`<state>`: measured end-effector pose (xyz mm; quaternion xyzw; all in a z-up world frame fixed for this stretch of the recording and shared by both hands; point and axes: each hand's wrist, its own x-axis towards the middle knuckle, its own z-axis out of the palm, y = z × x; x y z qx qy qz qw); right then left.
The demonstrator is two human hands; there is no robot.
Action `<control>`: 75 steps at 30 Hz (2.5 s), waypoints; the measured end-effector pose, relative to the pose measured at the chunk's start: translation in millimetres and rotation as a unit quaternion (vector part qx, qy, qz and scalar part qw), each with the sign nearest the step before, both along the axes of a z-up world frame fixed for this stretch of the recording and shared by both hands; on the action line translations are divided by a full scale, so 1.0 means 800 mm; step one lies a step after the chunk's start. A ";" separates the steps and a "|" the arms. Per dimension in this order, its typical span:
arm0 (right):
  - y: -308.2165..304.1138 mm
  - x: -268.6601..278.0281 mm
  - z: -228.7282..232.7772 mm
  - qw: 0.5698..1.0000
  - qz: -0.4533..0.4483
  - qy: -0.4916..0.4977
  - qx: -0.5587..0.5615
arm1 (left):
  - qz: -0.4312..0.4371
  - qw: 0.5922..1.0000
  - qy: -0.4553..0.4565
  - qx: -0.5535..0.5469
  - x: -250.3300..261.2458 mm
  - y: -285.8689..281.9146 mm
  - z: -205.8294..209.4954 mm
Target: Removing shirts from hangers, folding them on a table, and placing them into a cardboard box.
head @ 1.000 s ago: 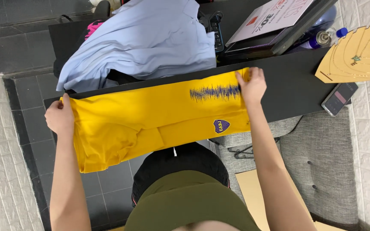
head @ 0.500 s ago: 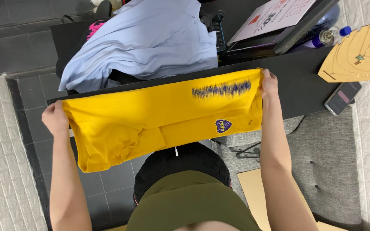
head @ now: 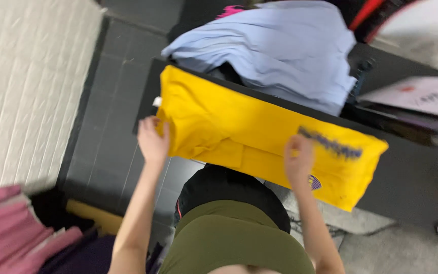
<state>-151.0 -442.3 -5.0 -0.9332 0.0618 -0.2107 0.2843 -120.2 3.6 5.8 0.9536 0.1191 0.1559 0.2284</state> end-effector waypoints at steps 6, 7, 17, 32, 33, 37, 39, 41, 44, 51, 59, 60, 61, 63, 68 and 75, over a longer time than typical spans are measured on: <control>0.200 0.006 -0.039 0.916 0.399 0.034 -0.038 | 0.154 0.979 0.131 -0.008 -0.085 -0.016 -0.007; 0.221 0.008 -0.032 0.897 0.441 0.027 -0.034 | 0.162 0.981 0.112 0.001 -0.090 -0.009 -0.016; 0.285 0.013 -0.056 0.810 0.577 0.078 -0.067 | 0.220 0.936 0.140 -0.237 -0.100 -0.003 0.026; 0.295 0.053 0.033 0.914 0.308 0.104 0.242 | -0.087 0.901 0.016 -0.426 0.004 -0.066 0.126; 0.279 0.061 0.028 0.917 0.301 0.102 0.242 | -0.094 0.900 0.019 -0.426 0.023 -0.069 0.128; 0.201 0.089 -0.057 0.833 0.187 0.172 0.491 | -0.201 0.970 0.011 -0.136 0.105 -0.076 0.075; 0.171 0.087 -0.107 0.822 0.158 0.193 0.512 | -0.214 0.975 0.040 -0.033 0.135 -0.074 0.027; 0.161 0.083 -0.130 0.840 0.148 0.231 0.467 | -0.215 0.969 0.105 0.069 0.160 -0.070 -0.009; 0.162 0.074 -0.106 0.818 0.161 0.225 0.503 | -0.203 0.962 0.091 0.158 0.176 -0.060 -0.086; 0.134 0.061 -0.091 0.839 0.081 0.241 0.481 | -0.248 0.961 0.046 0.110 0.203 -0.075 -0.063; 0.097 0.033 -0.038 0.887 0.033 0.200 0.415 | -0.306 0.947 0.018 0.096 0.172 -0.134 -0.005; 0.079 0.034 -0.025 0.888 0.021 0.194 0.416 | -0.318 0.943 0.015 0.094 0.159 -0.145 -0.001; 0.058 0.029 -0.012 0.909 -0.051 0.134 0.392 | -0.357 0.932 0.021 0.061 0.143 -0.159 0.002; -0.004 0.013 -0.008 0.920 -0.142 0.070 0.359 | -0.414 0.910 0.028 0.022 0.114 -0.181 0.004; -0.179 -0.062 -0.042 0.940 -0.340 0.016 0.020 | -0.460 0.865 0.173 0.097 0.071 -0.203 -0.010; -0.233 -0.088 -0.041 0.883 -0.413 0.218 -0.049 | -0.468 0.864 0.157 0.102 0.068 -0.210 -0.022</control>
